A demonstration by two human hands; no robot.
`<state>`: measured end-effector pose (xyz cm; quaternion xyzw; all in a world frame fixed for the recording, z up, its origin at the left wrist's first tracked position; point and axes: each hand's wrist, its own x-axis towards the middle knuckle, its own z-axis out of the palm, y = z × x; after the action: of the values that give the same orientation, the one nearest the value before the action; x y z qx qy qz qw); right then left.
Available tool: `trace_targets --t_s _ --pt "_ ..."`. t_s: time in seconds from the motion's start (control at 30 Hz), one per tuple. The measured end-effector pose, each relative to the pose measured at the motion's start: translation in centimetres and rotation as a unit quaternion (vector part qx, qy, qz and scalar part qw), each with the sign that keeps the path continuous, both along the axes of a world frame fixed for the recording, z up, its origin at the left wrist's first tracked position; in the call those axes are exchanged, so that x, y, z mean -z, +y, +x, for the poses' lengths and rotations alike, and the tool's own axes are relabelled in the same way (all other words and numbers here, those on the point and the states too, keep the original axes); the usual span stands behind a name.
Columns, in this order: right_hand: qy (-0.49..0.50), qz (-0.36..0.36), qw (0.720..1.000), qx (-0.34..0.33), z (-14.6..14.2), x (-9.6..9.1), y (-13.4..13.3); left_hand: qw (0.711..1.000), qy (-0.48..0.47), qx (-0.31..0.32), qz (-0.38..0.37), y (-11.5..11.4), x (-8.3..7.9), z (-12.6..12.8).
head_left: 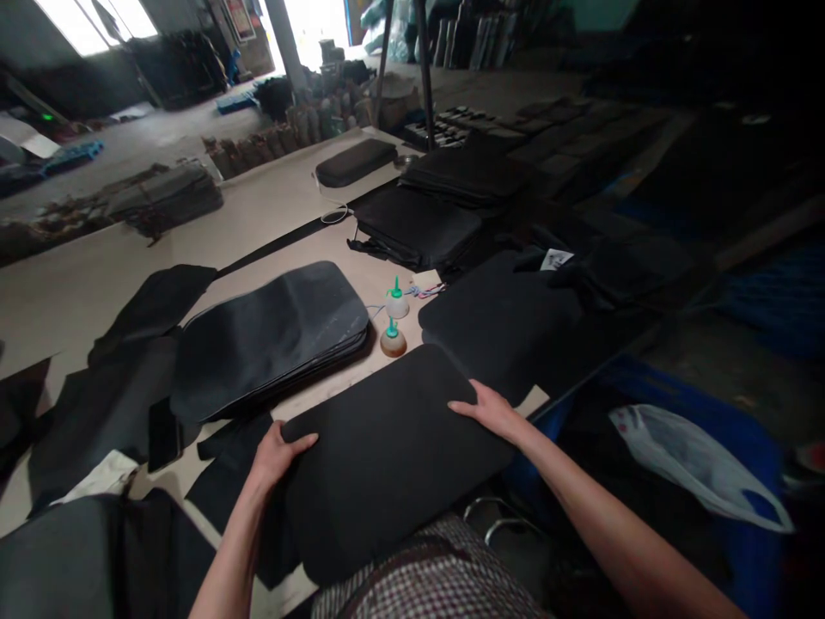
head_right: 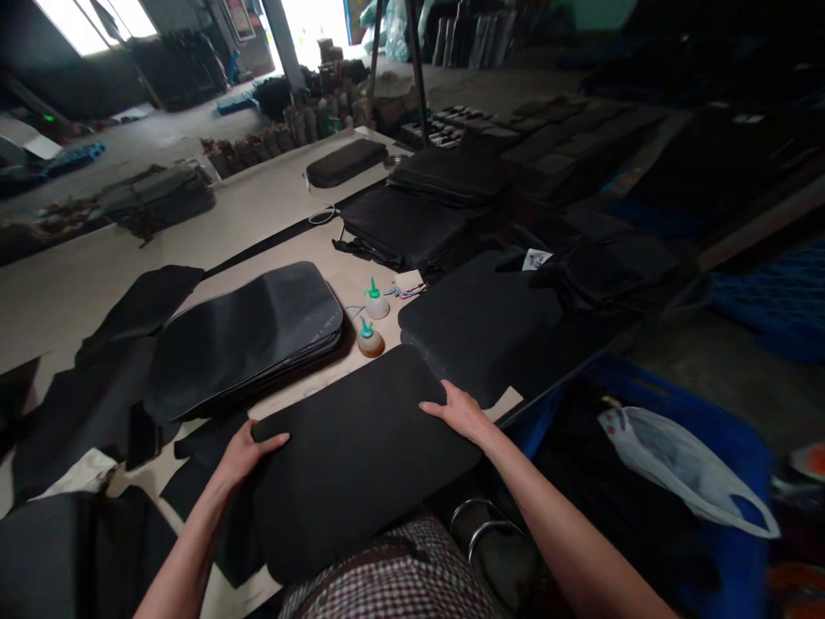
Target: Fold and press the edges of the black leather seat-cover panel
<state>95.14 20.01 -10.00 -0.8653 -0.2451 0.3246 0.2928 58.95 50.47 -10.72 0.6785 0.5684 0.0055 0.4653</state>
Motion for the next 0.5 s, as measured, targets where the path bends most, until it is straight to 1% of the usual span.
trace_targets --t_s 0.1,0.17,0.2,0.27,0.37,0.5 --pt "0.025 0.016 0.999 0.021 0.0 0.5 0.0 0.989 -0.080 -0.120 -0.024 -1.4 0.1 -0.4" --pt "0.046 0.028 0.998 0.036 0.0 0.9 0.1 0.967 -0.141 -0.204 -0.056 -2.6 0.4 -0.9" --pt "0.058 0.034 0.997 0.042 -0.1 1.0 0.1 0.955 -0.165 -0.233 -0.077 -3.3 0.6 -1.3" --pt "0.082 0.042 0.995 0.048 0.0 1.2 0.2 0.939 -0.195 -0.259 -0.117 -4.8 1.0 -2.0" --pt "0.110 0.048 0.991 0.054 0.1 1.3 0.3 0.931 -0.205 -0.266 -0.144 -6.9 1.1 -3.1" --pt "0.142 0.050 0.985 0.081 0.0 1.0 0.6 0.918 -0.213 -0.286 -0.172 -9.3 0.5 -4.2"
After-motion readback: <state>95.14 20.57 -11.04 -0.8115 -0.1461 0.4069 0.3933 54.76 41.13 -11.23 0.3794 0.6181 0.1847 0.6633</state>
